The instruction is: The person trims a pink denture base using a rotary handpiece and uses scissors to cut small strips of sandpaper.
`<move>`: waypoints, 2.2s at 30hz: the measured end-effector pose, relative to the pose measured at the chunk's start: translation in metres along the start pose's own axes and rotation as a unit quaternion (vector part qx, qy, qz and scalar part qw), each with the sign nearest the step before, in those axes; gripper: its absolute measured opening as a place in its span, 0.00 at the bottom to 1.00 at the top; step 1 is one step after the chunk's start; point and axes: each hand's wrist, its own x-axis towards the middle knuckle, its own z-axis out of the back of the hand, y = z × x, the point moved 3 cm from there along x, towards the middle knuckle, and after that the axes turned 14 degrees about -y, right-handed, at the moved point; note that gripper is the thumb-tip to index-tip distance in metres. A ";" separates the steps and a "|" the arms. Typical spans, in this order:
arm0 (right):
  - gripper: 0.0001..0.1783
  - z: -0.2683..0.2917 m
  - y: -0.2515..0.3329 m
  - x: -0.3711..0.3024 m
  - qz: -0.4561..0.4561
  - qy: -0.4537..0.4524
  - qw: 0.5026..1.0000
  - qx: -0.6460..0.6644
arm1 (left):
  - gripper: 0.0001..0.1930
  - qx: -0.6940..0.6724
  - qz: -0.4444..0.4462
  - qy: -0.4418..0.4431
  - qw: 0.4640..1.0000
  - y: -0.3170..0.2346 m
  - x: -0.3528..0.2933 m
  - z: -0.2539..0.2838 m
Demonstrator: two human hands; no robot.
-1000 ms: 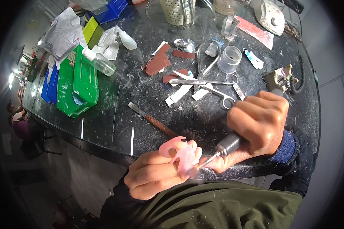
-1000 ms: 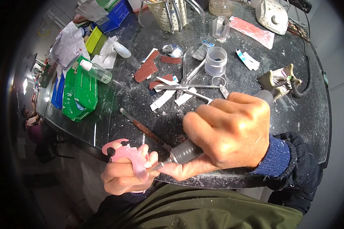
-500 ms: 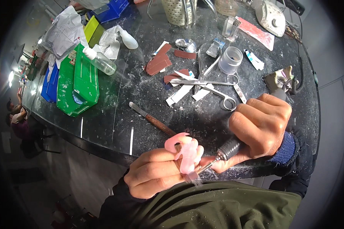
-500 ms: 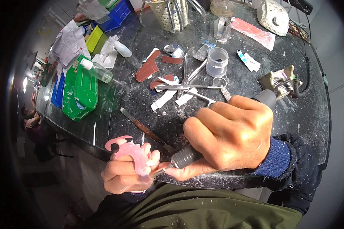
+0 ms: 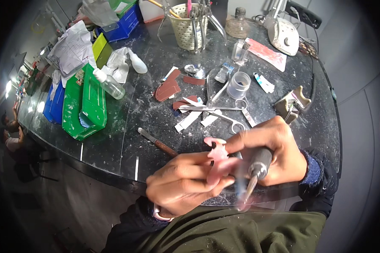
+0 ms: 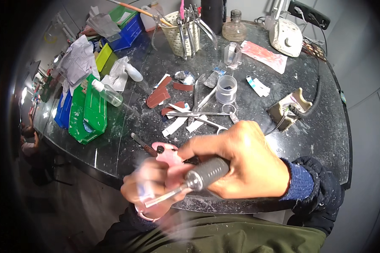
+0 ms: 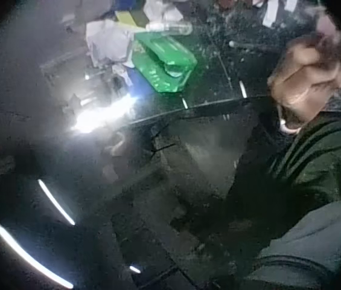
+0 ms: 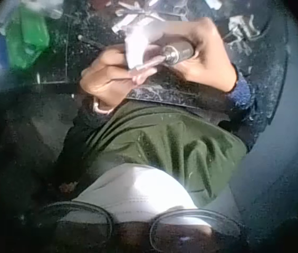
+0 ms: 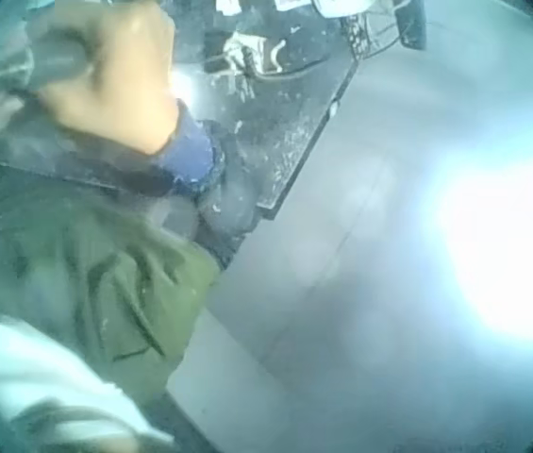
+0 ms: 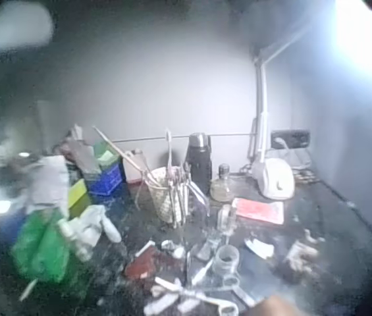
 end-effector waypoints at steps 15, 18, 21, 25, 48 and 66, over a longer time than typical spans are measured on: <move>0.23 0.008 -0.002 0.006 -0.087 0.001 0.987 0.135 | 0.25 -0.382 0.576 0.038 0.722 0.025 -0.007 -0.001; 0.28 0.013 -0.011 0.007 0.193 -0.035 0.973 -0.118 | 0.21 -0.432 0.517 -0.026 0.739 0.024 -0.011 0.000; 0.30 0.012 -0.011 0.006 0.285 -0.048 0.932 -0.219 | 0.23 -0.438 0.444 -0.007 0.782 0.030 -0.009 0.000; 0.30 0.006 -0.019 0.004 0.300 -0.056 0.920 -0.245 | 0.22 -0.472 0.483 -0.030 0.737 0.031 -0.013 0.000; 0.33 0.006 -0.018 0.001 0.254 -0.073 0.926 -0.271 | 0.23 -0.509 0.564 -0.034 0.649 0.033 -0.021 0.000; 0.34 0.004 -0.017 0.002 0.321 -0.075 0.892 -0.310 | 0.23 -0.463 0.562 -0.007 0.685 0.033 -0.016 -0.001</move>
